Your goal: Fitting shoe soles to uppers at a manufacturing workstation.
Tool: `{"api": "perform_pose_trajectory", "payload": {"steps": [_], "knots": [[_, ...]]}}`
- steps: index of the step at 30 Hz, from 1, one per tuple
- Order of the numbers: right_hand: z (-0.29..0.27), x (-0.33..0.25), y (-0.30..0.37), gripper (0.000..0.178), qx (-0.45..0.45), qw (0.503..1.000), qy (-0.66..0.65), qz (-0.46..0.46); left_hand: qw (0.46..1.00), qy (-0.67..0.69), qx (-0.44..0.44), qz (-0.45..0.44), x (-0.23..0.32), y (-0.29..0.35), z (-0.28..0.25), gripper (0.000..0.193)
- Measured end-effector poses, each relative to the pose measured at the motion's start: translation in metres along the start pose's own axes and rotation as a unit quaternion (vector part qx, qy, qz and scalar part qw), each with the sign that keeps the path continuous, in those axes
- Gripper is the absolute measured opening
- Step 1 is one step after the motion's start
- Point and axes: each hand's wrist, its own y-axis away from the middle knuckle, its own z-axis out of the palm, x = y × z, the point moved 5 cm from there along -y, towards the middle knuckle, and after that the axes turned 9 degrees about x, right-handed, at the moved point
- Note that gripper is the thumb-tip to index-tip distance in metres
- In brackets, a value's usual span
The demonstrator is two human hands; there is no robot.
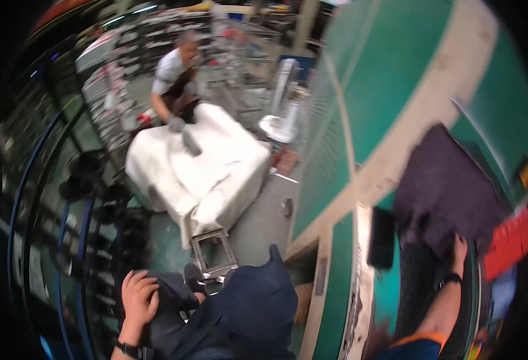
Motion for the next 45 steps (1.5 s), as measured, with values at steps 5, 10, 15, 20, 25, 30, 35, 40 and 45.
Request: {"api": "perform_pose_trajectory", "payload": {"steps": [5,10,15,20,25,30,35,40,45], "knots": [[0.180,-0.098,0.037,0.058,-0.063,0.965,-0.005,-0.255,0.994,-0.095,-0.056,0.017,0.047,-0.022,-0.011,0.015],[0.185,-0.071,-0.089,0.062,-0.117,0.962,-0.032,-0.245,0.997,-0.060,-0.041,0.001,0.044,-0.012,0.015,0.014],[0.233,-0.127,-0.112,0.061,-0.182,0.961,-0.081,-0.192,0.995,-0.061,-0.075,0.027,0.053,-0.023,0.018,0.016],[0.159,-0.169,-0.106,0.061,-0.209,0.967,-0.078,-0.126,0.998,-0.045,-0.047,0.015,0.038,-0.023,0.018,0.018],[0.094,-0.155,0.067,0.060,-0.259,0.962,-0.089,-0.019,0.997,-0.061,-0.048,-0.004,0.037,-0.017,0.004,0.018],[-0.016,-0.112,0.171,0.059,-0.258,0.956,-0.107,0.092,0.991,0.056,-0.118,-0.002,0.027,-0.009,0.006,0.020],[-0.056,-0.142,0.239,0.062,-0.320,0.904,-0.248,0.135,0.950,0.271,-0.147,0.051,0.054,-0.017,0.008,0.024],[-0.086,-0.182,0.251,0.068,-0.421,0.720,-0.531,0.150,0.852,0.489,-0.162,0.092,0.115,-0.045,0.008,0.041],[-0.096,-0.295,0.336,0.075,-0.457,0.430,-0.768,0.126,0.556,0.749,-0.359,-0.032,0.188,-0.061,0.017,0.082]]}}
